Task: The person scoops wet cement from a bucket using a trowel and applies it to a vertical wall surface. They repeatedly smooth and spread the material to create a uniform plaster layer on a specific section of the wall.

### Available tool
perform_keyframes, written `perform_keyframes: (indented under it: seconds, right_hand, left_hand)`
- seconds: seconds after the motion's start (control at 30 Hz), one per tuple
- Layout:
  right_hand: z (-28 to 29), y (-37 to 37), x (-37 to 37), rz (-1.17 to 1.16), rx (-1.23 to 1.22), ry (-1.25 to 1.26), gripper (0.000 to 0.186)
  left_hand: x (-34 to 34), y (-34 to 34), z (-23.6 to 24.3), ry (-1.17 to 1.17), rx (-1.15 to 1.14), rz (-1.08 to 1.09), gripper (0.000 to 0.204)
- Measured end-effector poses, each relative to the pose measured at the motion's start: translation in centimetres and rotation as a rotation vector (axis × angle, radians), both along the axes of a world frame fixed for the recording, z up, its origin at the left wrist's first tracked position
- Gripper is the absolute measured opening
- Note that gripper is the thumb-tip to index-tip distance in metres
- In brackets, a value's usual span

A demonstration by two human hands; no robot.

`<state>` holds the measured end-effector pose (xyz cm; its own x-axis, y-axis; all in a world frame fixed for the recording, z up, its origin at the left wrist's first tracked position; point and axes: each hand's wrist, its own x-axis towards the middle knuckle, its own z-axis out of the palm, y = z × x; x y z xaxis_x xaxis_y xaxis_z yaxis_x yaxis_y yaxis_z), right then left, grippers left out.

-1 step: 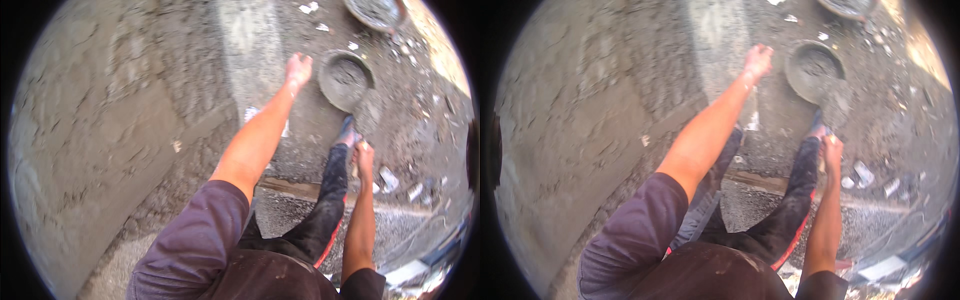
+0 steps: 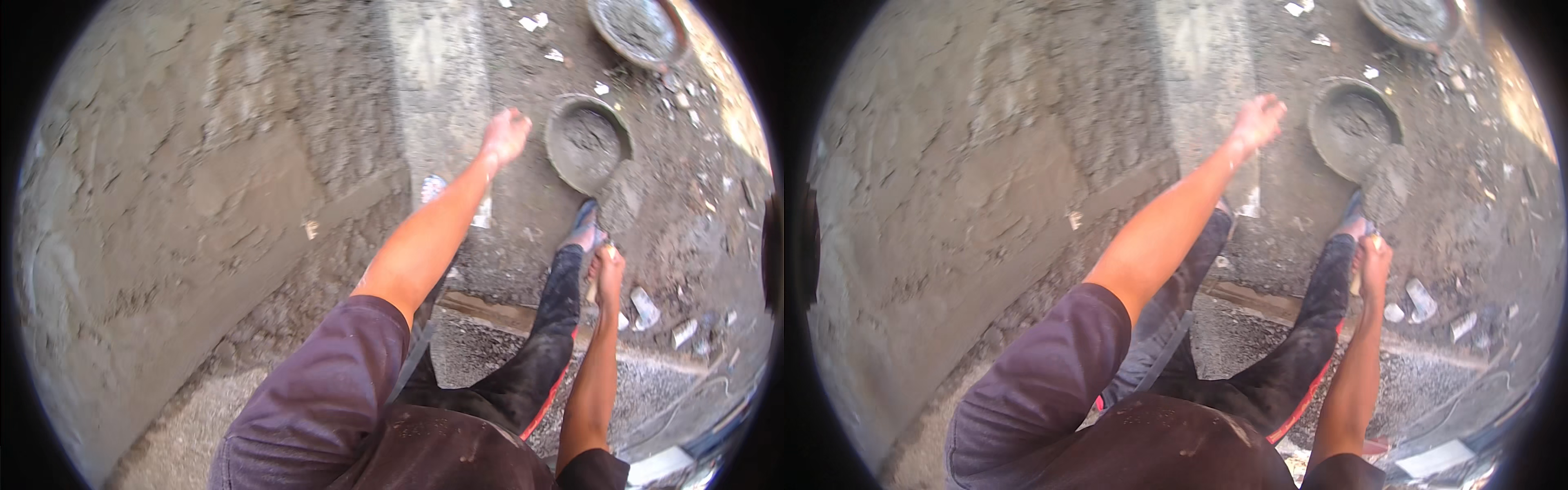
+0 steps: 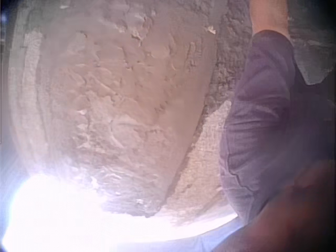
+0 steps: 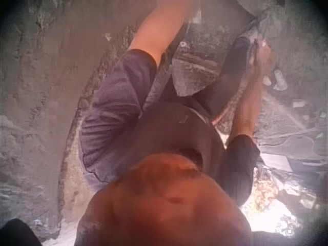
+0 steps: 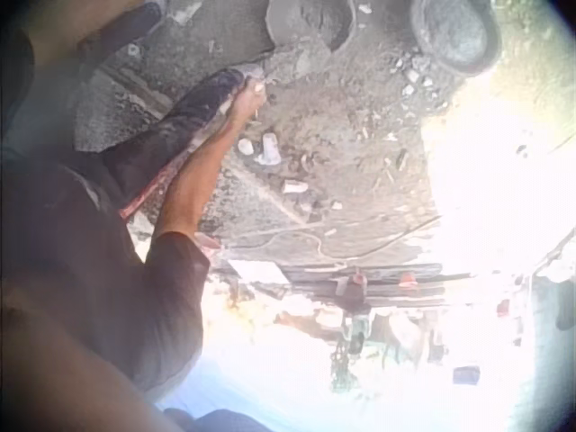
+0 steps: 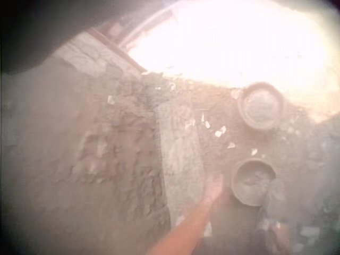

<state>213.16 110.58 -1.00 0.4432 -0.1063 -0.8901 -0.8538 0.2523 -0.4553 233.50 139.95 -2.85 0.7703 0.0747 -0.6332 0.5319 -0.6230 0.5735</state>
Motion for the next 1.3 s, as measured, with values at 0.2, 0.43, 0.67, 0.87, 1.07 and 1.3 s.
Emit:
perform_keyframes:
  seconds: [0.2,0.43,0.67,0.87,1.07,1.3]
  right_hand:
    - [8.9,4.4,2.8,-0.138,-0.152,-0.167,0.011]
    - [11.8,20.7,11.1,-0.261,-0.708,-0.418,0.018]
    - [7.1,52.7,15.8,0.201,-0.694,-0.196,0.026]
    - [22.6,50.2,6.5,0.252,-0.239,-0.379,0.031]
    - [11.9,14.3,6.8,1.072,-0.888,0.062,0.042]
    - [-11.2,2.8,19.8,1.460,-1.163,-0.059,0.024]
  left_hand:
    - [-24.8,15.3,19.7,0.454,0.431,-0.477,0.077]
    - [-33.0,20.7,26.8,0.442,0.522,-0.335,0.091]
    - [-31.0,22.7,23.2,0.476,0.357,-0.244,0.086]
    - [-35.5,24.9,23.6,0.146,0.343,-0.064,0.088]
    - [-26.2,19.0,18.0,0.044,0.252,0.151,0.071]
    - [-5.6,1.0,-1.0,-0.095,-0.091,0.018,0.081]
